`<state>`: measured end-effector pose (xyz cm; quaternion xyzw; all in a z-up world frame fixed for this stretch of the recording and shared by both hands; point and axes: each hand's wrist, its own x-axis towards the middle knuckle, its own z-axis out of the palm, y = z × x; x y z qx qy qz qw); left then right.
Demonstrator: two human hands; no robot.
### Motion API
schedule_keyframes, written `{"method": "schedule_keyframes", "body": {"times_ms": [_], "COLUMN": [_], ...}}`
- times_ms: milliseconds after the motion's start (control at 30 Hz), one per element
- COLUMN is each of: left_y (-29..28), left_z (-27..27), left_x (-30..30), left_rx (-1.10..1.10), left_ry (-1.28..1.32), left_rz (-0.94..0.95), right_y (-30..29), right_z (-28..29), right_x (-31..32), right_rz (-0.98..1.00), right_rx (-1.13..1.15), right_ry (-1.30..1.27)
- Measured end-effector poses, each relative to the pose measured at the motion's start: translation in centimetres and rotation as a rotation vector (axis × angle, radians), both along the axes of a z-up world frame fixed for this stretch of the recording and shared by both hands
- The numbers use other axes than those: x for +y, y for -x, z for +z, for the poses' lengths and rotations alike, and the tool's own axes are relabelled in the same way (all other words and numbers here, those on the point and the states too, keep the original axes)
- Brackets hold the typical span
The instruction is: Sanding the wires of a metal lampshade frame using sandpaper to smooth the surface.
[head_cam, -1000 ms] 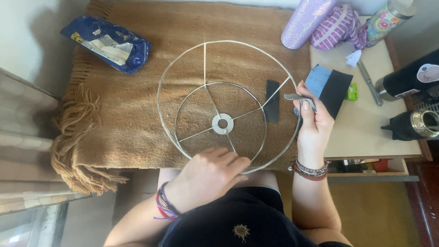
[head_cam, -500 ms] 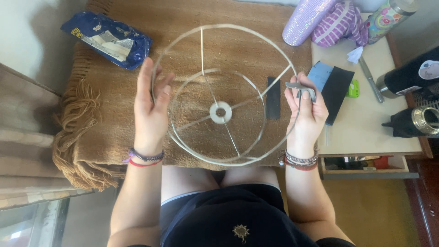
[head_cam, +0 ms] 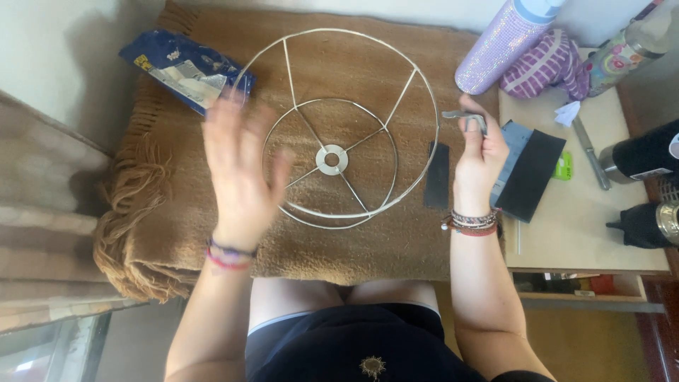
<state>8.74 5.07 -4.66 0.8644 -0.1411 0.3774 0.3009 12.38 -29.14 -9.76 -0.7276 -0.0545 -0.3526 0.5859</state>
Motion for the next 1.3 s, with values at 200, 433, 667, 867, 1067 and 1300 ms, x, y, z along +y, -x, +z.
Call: {"method": "schedule_keyframes", "body": {"times_ms": [200, 433, 667, 867, 1067, 1300], "left_y": [3.1, 3.2, 3.4, 3.3, 3.9, 3.5], "left_z": [-1.2, -0.4, -0.1, -0.1, 0.0, -0.3], "left_x": [-2.8, -2.9, -2.6, -2.8, -2.8, -2.6], "left_rx": [0.061, 0.035, 0.081, 0.081, 0.091, 0.088], "left_ry": [-0.396, -0.341, -0.349, -0.349, -0.344, -0.369], "left_rz": [-0.467, -0.467, -0.498, -0.473, -0.467, -0.49], "right_y": [1.3, 9.5, 2.2, 1.7, 7.8, 2.1], "right_z": [3.4, 2.7, 3.2, 2.3, 1.3, 0.6], "right_x": [0.1, 2.6, -2.0, -1.8, 1.1, 0.6], "right_rz": [-0.014, 0.13, 0.01, -0.063, -0.085, -0.149], "right_rx": [-0.147, -0.119, -0.192, -0.197, -0.141, -0.18], "right_ry": [0.614, 1.038, 1.054, 1.15, 1.119, 1.048]}}
